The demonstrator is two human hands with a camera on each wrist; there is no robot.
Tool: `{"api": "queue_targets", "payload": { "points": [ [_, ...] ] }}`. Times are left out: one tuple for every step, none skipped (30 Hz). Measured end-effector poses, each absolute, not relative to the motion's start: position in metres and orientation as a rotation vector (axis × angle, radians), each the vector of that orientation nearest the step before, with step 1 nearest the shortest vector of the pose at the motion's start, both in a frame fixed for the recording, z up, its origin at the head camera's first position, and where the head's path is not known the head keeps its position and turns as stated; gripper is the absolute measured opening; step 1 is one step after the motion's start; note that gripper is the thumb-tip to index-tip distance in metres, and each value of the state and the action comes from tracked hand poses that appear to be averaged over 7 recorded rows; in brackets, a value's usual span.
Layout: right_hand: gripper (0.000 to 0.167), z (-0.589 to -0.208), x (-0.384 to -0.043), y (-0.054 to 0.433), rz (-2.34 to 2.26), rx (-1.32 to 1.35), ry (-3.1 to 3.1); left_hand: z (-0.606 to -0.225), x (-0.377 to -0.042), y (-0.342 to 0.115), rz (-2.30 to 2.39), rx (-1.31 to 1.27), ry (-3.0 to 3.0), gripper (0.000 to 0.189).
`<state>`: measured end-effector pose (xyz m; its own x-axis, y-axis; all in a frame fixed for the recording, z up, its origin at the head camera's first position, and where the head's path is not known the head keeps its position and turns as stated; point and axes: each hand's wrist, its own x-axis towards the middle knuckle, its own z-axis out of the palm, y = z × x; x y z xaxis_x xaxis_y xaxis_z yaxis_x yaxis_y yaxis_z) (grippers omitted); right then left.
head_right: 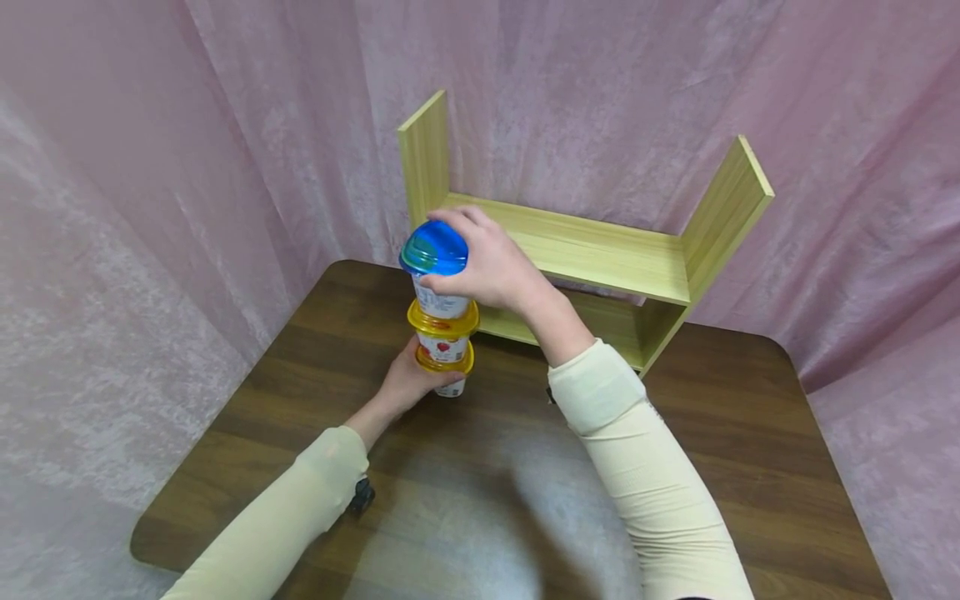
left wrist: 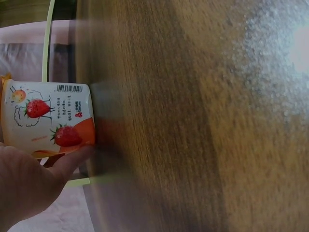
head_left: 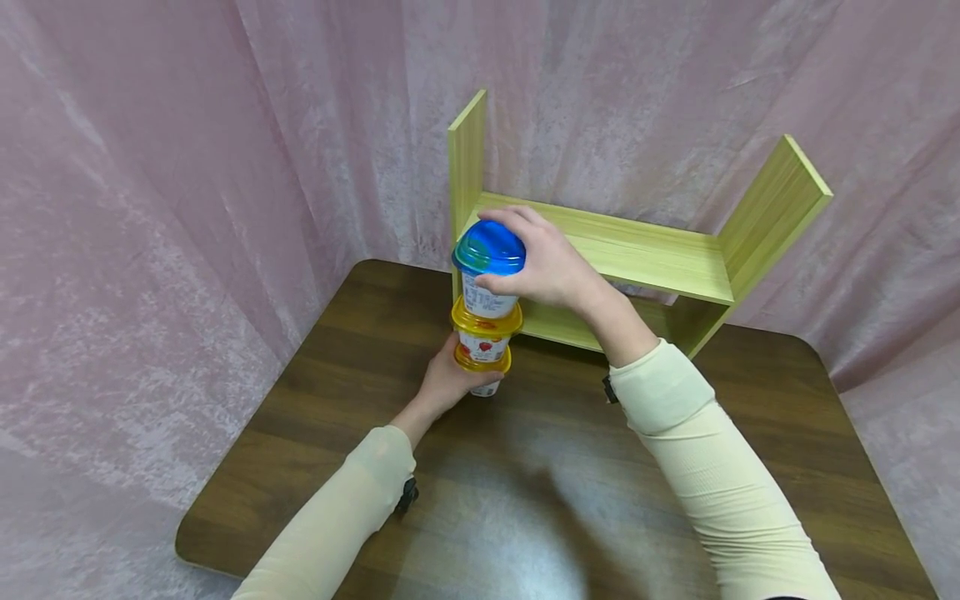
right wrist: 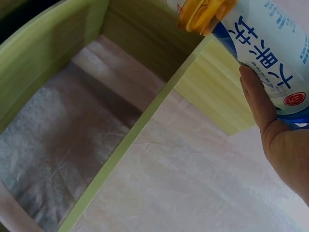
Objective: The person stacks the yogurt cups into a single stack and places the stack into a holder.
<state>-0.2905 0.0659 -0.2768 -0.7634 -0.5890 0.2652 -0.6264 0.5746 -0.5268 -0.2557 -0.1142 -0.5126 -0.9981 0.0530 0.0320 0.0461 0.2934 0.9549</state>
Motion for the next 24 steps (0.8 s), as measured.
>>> {"api": "queue_targets", "payload": {
  "points": [
    [0.080, -0.277, -0.291, 0.066, 0.954, 1.061, -2.733, -0.513, -0.256, -0.114, 1.860, 0.093, 2.522, 0.077],
    [0.081, -0.278, -0.291, 0.065, 0.957, 1.066, -2.732, -0.513, -0.256, -0.114, 1.861, 0.093, 2.522, 0.077],
    [0.081, -0.278, -0.292, 0.065, 0.959, 1.068, -2.730, -0.514, -0.256, -0.114, 1.862, 0.096, 2.522, 0.077],
    [0.081, -0.279, -0.292, 0.065, 0.963, 1.070, -2.728, -0.514, -0.257, -0.114, 1.862, 0.097, 2.524, 0.077],
    [0.082, -0.279, -0.292, 0.065, 0.970, 1.072, -2.723, -0.515, -0.257, -0.114, 1.865, 0.101, 2.523, 0.078],
    [0.082, -0.280, -0.293, 0.065, 0.975, 1.071, -2.720, -0.515, -0.257, -0.115, 1.867, 0.105, 2.524, 0.079],
    [0.082, -0.280, -0.293, 0.065, 0.984, 1.068, -2.715, -0.516, -0.257, -0.115, 1.869, 0.107, 2.525, 0.079],
    [0.082, -0.280, -0.293, 0.065, 0.988, 1.065, -2.713, -0.516, -0.257, -0.115, 1.869, 0.110, 2.527, 0.079],
    [0.082, -0.281, -0.293, 0.065, 0.993, 1.061, -2.710, -0.516, -0.257, -0.115, 1.868, 0.109, 2.528, 0.079],
    [0.083, -0.280, -0.293, 0.066, 0.995, 1.056, -2.706, -0.516, -0.257, -0.115, 1.866, 0.108, 2.529, 0.079],
    [0.083, -0.280, -0.293, 0.066, 0.995, 1.052, -2.705, -0.516, -0.257, -0.115, 1.865, 0.107, 2.530, 0.079],
    [0.083, -0.280, -0.292, 0.067, 0.993, 1.048, -2.702, -0.517, -0.257, -0.115, 1.862, 0.104, 2.532, 0.078],
    [0.083, -0.280, -0.292, 0.067, 0.994, 1.047, -2.695, -0.517, -0.257, -0.115, 1.860, 0.102, 2.532, 0.078],
    [0.082, -0.280, -0.292, 0.068, 0.989, 1.043, -2.691, -0.517, -0.257, -0.115, 1.858, 0.098, 2.533, 0.078],
    [0.081, -0.279, -0.292, 0.069, 0.987, 1.041, -2.684, -0.517, -0.257, -0.115, 1.856, 0.094, 2.532, 0.078],
    [0.080, -0.279, -0.291, 0.070, 0.984, 1.038, -2.677, -0.517, -0.257, -0.115, 1.856, 0.095, 2.531, 0.079],
    [0.078, -0.279, -0.291, 0.071, 0.985, 1.036, -2.668, -0.516, -0.256, -0.115, 1.854, 0.095, 2.531, 0.079],
    [0.077, -0.279, -0.291, 0.073, 0.985, 1.035, -2.654, -0.516, -0.256, -0.115, 1.855, 0.096, 2.529, 0.079],
    [0.076, -0.279, -0.291, 0.075, 0.989, 1.037, -2.639, -0.516, -0.256, -0.115, 1.858, 0.098, 2.525, 0.079],
    [0.077, -0.280, -0.290, 0.076, 0.992, 1.036, -2.629, -0.516, -0.256, -0.115, 1.861, 0.101, 2.523, 0.079],
    [0.077, -0.280, -0.290, 0.078, 0.997, 1.040, -2.614, -0.516, -0.256, -0.115, 1.865, 0.106, 2.518, 0.079],
    [0.078, -0.280, -0.290, 0.080, 1.003, 1.044, -2.601, -0.515, -0.257, -0.115, 1.870, 0.111, 2.514, 0.079],
    [0.080, -0.281, -0.290, 0.082, 1.013, 1.048, -2.587, -0.515, -0.257, -0.115, 1.869, 0.112, 2.515, 0.079],
    [0.082, -0.282, -0.290, 0.084, 1.021, 1.052, -2.571, -0.515, -0.257, -0.114, 1.873, 0.117, 2.511, 0.079]
  ]
}}
